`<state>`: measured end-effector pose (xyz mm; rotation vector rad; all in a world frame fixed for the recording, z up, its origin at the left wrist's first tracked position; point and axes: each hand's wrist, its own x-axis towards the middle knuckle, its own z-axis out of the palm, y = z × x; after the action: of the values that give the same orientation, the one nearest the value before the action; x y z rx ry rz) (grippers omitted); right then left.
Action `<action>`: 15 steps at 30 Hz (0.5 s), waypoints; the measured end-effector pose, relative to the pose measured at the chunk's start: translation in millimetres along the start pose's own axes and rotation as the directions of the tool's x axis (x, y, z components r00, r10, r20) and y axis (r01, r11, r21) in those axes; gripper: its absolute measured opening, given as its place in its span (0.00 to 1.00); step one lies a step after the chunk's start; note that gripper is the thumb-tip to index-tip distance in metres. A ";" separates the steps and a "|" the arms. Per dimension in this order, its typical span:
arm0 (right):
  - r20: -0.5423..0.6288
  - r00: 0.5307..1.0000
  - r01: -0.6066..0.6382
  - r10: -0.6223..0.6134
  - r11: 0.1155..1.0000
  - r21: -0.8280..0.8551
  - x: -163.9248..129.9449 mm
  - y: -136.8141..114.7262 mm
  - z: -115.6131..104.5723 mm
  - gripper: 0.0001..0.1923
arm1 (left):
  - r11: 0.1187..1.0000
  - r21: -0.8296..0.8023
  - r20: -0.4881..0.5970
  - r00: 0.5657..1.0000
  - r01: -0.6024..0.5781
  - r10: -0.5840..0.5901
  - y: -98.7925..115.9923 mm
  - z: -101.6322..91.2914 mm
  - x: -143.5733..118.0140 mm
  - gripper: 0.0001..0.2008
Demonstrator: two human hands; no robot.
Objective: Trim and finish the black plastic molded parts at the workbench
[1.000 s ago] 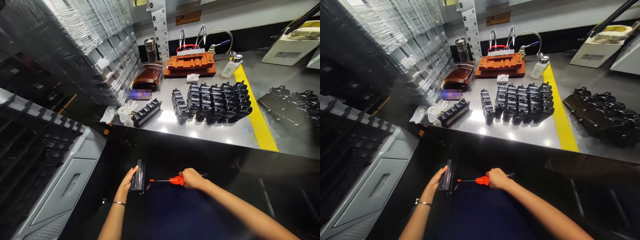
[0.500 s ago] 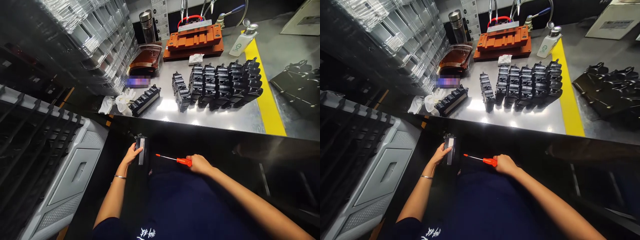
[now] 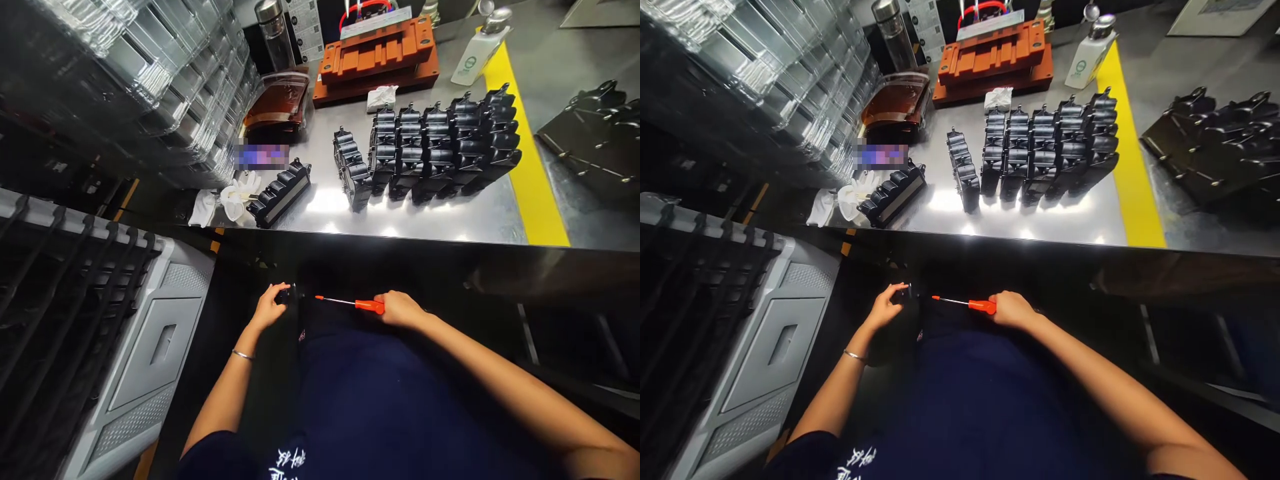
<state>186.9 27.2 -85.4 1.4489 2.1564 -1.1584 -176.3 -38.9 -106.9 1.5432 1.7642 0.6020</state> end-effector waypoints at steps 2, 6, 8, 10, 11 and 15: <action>0.008 1.000 0.008 -0.008 1.000 0.002 -2.2 0.8 -0.1 0.17 | 0.966 -0.165 -0.104 0.970 0.201 -0.220 -3.9 -4.8 6.7 0.21; 0.039 0.995 0.089 -0.088 0.996 -0.013 -6.6 -7.5 2.3 0.12 | 0.896 -0.266 -0.249 0.872 0.357 -0.421 -6.3 1.3 22.9 0.23; 0.052 0.990 0.132 -0.130 0.991 -0.034 -7.4 -15.3 5.2 0.11 | 0.896 -0.222 -0.281 0.855 0.385 -0.437 -2.3 12.4 29.9 0.22; 0.062 0.988 0.143 -0.139 0.988 -0.066 -7.2 -22.8 9.0 0.11 | 0.896 -0.190 -0.285 0.850 0.402 -0.442 5.7 24.9 35.1 0.21; 0.067 0.989 0.139 -0.134 0.987 -0.082 -6.7 -25.8 10.9 0.11 | 0.897 -0.178 -0.276 0.854 0.405 -0.441 10.8 30.5 36.9 0.21; 0.070 0.992 0.112 -0.105 0.988 -0.109 -5.0 -31.3 17.3 0.12 | 0.902 -0.138 -0.238 0.870 0.410 -0.432 32.6 44.8 40.9 0.19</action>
<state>158.5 5.7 -79.0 1.2443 2.2420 -1.0841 -122.6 2.3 -119.9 1.0016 2.1646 0.6696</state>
